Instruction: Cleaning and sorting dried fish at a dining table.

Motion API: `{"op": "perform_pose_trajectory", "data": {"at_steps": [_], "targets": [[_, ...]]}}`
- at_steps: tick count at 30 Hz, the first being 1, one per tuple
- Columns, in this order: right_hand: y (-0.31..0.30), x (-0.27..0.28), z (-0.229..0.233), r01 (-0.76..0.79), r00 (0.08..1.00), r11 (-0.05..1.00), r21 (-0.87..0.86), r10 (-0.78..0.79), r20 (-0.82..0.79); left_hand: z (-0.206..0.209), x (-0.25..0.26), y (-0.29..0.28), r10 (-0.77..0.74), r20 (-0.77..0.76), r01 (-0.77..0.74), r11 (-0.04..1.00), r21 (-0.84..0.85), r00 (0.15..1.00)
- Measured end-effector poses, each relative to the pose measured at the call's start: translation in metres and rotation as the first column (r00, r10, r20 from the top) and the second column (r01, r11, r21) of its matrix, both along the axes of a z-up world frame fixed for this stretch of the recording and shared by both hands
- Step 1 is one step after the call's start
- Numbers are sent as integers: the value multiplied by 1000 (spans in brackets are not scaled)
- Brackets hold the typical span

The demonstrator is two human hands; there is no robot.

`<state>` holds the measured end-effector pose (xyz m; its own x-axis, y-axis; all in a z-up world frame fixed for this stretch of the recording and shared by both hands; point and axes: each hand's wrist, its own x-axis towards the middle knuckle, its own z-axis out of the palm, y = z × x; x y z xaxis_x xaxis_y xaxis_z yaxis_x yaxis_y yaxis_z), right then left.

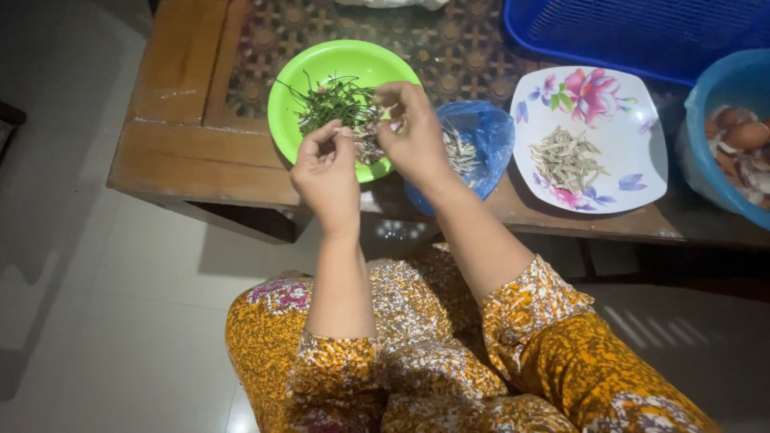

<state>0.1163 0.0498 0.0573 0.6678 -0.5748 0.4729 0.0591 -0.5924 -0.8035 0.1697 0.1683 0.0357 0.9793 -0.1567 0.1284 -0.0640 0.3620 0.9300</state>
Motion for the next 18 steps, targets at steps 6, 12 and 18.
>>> {"op": "perform_pose_trajectory", "data": {"at_steps": [6,12,18], "targets": [[6,-29,3,-69,997,997,-41,70,35,-9,-13,-15,-46,33,48,997,-67,998],[-42,-108,9,-20,998,977,211,32,-54,6,-80,-55,-347,68,349,937,-13,935],[-110,-200,14,361,926,918,162,-332,-178,-1,-164,-113,-665,-156,658,746,-101,730]]}}
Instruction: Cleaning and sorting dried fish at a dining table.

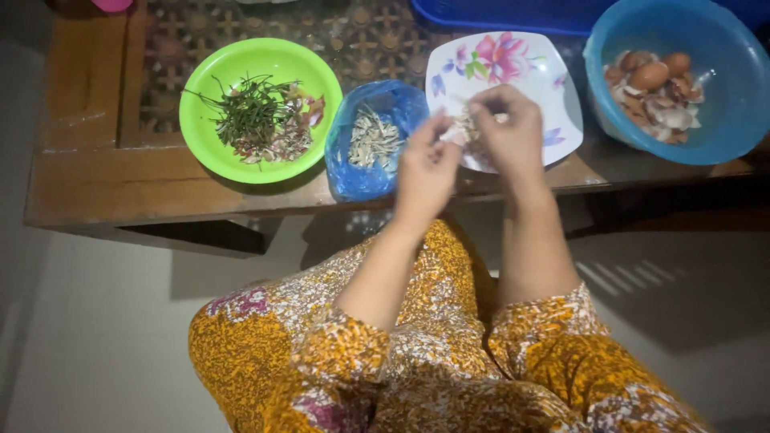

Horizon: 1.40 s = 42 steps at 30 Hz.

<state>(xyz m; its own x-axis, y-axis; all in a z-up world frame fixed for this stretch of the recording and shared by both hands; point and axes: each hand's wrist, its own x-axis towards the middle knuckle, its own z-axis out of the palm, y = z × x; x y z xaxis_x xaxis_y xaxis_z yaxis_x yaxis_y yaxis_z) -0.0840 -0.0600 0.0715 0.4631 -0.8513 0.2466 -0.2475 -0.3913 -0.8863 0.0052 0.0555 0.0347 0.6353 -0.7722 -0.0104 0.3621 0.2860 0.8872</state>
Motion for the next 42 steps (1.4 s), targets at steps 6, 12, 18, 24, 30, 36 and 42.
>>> {"op": "perform_pose_trajectory", "data": {"at_steps": [6,12,18,24,30,36,42], "targets": [[-27,-32,-24,76,908,775,-628,-314,-277,-7,-20,2,90,697,-171,984,48,712],[31,45,-27,-182,977,884,-430,112,-184,-19,30,25,222,689,-380,921,84,690],[49,111,-63,-163,918,741,-651,-127,-375,-1,63,54,322,598,-497,854,151,734],[45,120,-62,-148,898,740,-656,-177,-403,1,67,62,344,602,-507,854,119,721],[46,110,-49,-144,929,810,-568,-87,-359,-8,69,59,367,550,-479,875,71,750],[46,94,-30,-185,982,841,-508,139,-127,-20,84,64,390,278,-412,911,24,878],[68,84,2,-292,942,684,-669,328,-77,-7,98,69,282,103,-296,940,167,954]]}}
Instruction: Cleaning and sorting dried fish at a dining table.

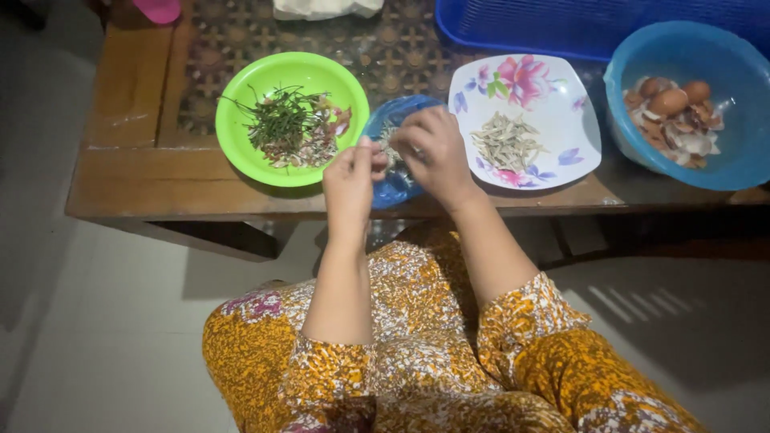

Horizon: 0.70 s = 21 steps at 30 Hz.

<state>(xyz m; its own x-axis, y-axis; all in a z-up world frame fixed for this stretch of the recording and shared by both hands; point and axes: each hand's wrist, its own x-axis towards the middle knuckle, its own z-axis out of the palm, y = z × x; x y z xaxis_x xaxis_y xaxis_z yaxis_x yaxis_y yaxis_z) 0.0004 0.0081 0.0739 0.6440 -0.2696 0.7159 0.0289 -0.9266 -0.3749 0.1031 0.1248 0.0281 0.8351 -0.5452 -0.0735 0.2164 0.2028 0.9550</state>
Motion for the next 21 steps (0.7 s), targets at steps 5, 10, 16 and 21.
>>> {"op": "perform_pose_trajectory", "data": {"at_steps": [5,10,16,21], "targets": [[14,-3,15,-59,998,989,-133,63,21,0,5,7,-71,-11,71,997,29,997],[19,-4,15,-63,997,988,-138,70,43,6,3,12,-154,-51,150,986,-66,987],[9,-10,-1,-55,994,965,257,29,104,7,0,9,-172,-15,169,979,-111,985],[1,-12,-1,-90,996,852,516,74,51,13,-7,5,-111,79,121,985,-125,991]]}}
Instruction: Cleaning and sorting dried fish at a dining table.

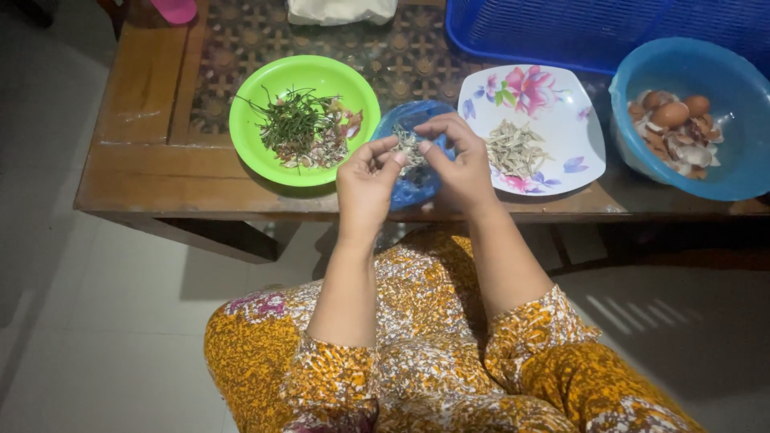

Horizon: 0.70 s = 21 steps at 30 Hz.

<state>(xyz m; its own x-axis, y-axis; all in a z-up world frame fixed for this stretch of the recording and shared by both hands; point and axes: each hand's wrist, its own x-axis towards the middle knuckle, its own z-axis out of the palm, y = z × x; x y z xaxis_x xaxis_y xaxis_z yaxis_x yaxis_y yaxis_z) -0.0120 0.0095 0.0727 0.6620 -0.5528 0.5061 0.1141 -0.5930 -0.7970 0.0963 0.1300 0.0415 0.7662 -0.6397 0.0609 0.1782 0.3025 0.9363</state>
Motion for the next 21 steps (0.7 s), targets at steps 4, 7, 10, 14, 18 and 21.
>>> {"op": "perform_pose_trajectory", "data": {"at_steps": [4,7,10,14,18,21], "targets": [[0,4,-5,-52,998,994,93,54,-23,8,-6,6,20,50,-21,1000,9,999],[-5,8,-19,-57,998,982,179,64,-30,11,-6,9,37,94,-45,996,79,995],[-8,11,-29,-114,993,926,360,111,28,7,-5,11,67,164,-84,992,97,984],[1,12,-16,-99,993,906,412,117,-17,7,-6,11,84,236,-108,990,89,968],[1,16,-17,-33,997,915,401,60,-57,7,-8,11,111,351,-155,983,100,930],[-10,18,-29,-5,1000,859,513,12,-9,11,-9,14,106,370,-166,977,135,923]]}}
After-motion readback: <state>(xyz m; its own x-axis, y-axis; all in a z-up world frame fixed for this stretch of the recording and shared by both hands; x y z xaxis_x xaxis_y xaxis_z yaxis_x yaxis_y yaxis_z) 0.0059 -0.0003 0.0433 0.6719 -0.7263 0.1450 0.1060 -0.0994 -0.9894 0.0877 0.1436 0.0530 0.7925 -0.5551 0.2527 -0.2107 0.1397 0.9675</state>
